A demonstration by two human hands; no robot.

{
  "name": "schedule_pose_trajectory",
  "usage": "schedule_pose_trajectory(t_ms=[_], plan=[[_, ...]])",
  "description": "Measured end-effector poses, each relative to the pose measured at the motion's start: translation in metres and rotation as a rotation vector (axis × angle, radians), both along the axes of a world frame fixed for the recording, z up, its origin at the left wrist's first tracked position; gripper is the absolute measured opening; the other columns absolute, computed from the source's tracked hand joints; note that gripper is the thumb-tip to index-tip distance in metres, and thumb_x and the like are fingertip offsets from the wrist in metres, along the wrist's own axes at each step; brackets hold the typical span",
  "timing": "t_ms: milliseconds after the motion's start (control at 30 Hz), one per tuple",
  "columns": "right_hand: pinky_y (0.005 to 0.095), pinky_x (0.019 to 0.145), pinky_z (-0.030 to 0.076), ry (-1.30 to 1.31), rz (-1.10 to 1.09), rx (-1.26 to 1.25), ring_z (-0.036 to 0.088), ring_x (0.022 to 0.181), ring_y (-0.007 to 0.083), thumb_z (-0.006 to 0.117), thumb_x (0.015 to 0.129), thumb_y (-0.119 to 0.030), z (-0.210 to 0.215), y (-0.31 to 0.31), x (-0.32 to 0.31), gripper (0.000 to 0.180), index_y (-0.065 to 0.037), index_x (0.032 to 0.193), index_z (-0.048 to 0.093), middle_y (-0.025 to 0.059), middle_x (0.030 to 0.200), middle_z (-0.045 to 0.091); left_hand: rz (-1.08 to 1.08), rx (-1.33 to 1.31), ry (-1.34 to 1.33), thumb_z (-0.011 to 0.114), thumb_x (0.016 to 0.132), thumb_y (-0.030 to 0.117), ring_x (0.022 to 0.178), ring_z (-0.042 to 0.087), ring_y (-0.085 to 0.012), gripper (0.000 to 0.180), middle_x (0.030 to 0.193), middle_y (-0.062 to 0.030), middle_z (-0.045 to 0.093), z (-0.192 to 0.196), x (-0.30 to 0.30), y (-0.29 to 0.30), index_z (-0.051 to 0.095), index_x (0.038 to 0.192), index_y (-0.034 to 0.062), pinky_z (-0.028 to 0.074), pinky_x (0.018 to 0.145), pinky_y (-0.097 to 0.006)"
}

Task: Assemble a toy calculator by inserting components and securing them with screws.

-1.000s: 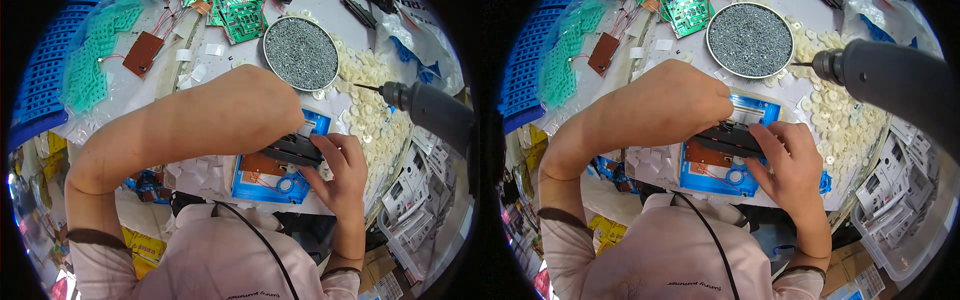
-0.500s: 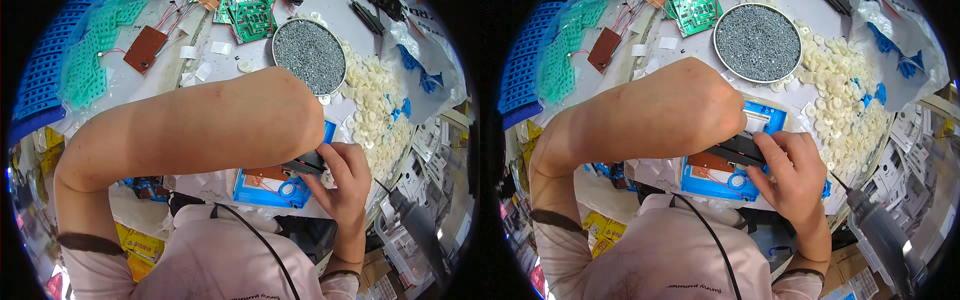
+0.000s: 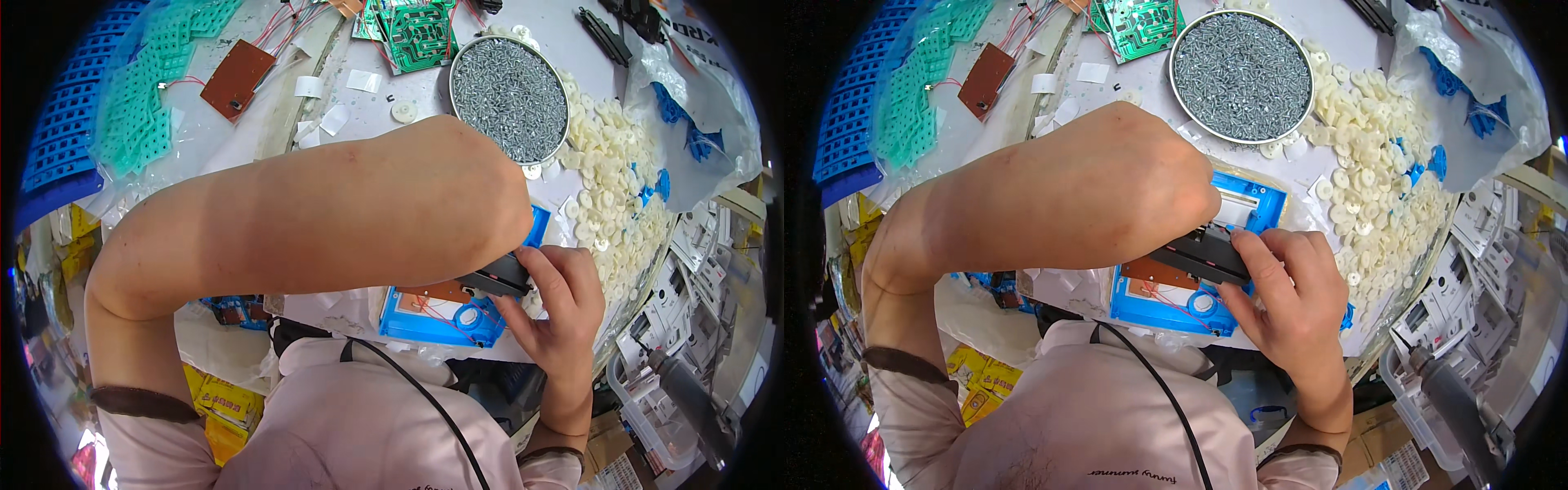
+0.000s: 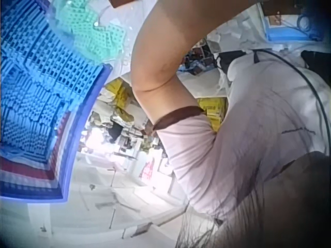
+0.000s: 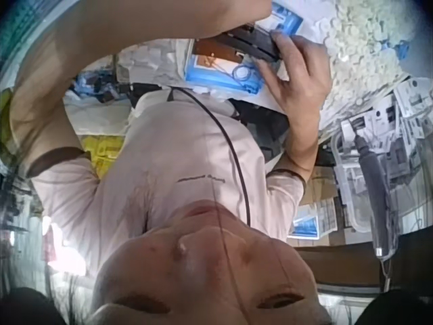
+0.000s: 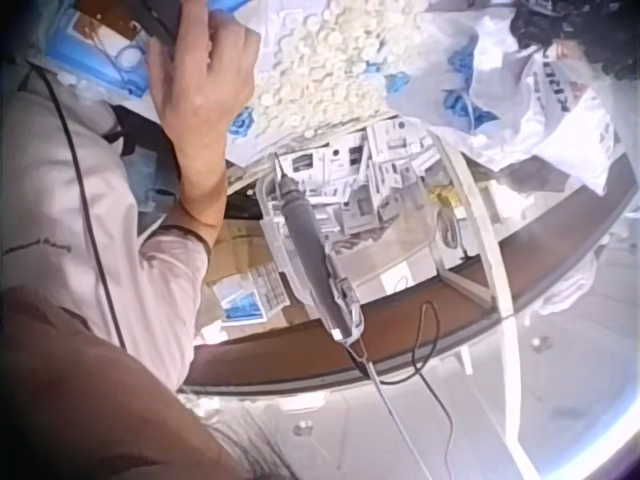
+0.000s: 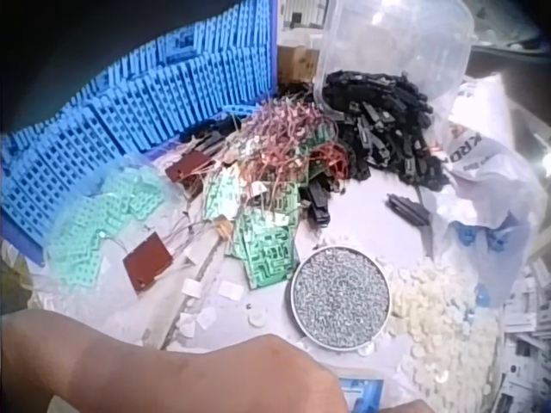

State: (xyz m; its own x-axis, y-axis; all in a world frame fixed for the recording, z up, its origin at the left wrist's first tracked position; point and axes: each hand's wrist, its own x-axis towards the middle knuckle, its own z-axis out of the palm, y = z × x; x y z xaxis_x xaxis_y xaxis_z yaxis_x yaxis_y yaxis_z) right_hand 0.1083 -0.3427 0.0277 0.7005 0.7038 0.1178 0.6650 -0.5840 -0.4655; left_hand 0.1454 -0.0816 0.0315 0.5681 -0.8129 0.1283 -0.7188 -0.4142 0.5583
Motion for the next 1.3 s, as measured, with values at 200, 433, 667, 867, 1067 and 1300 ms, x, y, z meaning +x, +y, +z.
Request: schedule_pose_trajectory(t_ms=[200,433,667,867,1067,1300], plan=[[0.0369,0.066,0.05,0.006,-0.004,0.007,0.061,0.08,0.0287,0.088,0.066,-0.01,-0.003,-0.002,-0.001,0.054,-0.001,0.115,0.069,0.0142,0.097,0.064,0.034,0.005,0.063,0.078,0.077,0.028,0.069,0.068,-0.0339,0.03,0.07,-0.0145,0.063,-0.003,-0.003,0.0,0.065,0.076,0.0018,0.054,0.063,-0.042],[0.0379,0.061,0.047,0.009,0.014,0.043,0.057,0.076,0.029,0.088,0.061,-0.01,-0.005,-0.002,-0.001,0.062,-0.003,0.119,0.068,0.0138,0.096,0.064,0.075,0.023,0.062,0.08,0.074,0.026,0.071,0.07,-0.03,0.028,0.074,-0.0136,0.066,-0.007,-0.008,0.003,0.068,0.079,0.0011,0.058,0.064,-0.039],[0.0368,0.059,0.047,0.012,-0.001,0.041,0.057,0.074,0.0275,0.088,0.062,-0.009,-0.005,-0.002,-0.001,0.06,-0.004,0.119,0.069,0.0126,0.096,0.064,0.054,-0.024,0.069,0.079,0.076,0.03,0.073,0.07,-0.0315,0.03,0.074,-0.0133,0.066,-0.013,-0.006,0.004,0.067,0.079,0.0023,0.058,0.065,-0.041],[0.0366,0.059,0.047,0.044,-0.014,0.047,0.057,0.074,0.0274,0.089,0.061,-0.01,-0.004,-0.002,-0.002,0.062,-0.005,0.119,0.069,0.0119,0.096,0.064,0.054,-0.009,0.124,0.074,0.075,0.016,0.07,0.068,-0.0315,0.014,0.074,-0.0107,0.064,-0.016,-0.006,0.003,0.064,0.075,0.005,0.054,0.062,-0.042],[0.0366,0.059,0.047,0.013,0.014,0.016,0.057,0.075,0.0274,0.088,0.059,-0.01,-0.004,-0.002,0.001,0.062,-0.005,0.117,0.07,0.0121,0.096,0.064,0.031,-0.026,0.068,0.073,0.074,0.015,0.071,0.068,-0.0311,0.012,0.075,-0.0105,0.064,-0.018,-0.005,0.005,0.066,0.077,0.0051,0.055,0.063,-0.041],[0.0371,0.061,0.048,0.03,0.017,0.056,0.059,0.078,0.0294,0.087,0.059,-0.009,-0.005,-0.001,0.001,0.06,-0.003,0.116,0.068,0.0139,0.098,0.063,0.055,-0.025,0.108,0.07,0.077,0.013,0.072,0.068,-0.0313,0.01,0.076,-0.0113,0.064,-0.017,-0.007,0.005,0.066,0.079,0.0043,0.055,0.064,-0.041]])
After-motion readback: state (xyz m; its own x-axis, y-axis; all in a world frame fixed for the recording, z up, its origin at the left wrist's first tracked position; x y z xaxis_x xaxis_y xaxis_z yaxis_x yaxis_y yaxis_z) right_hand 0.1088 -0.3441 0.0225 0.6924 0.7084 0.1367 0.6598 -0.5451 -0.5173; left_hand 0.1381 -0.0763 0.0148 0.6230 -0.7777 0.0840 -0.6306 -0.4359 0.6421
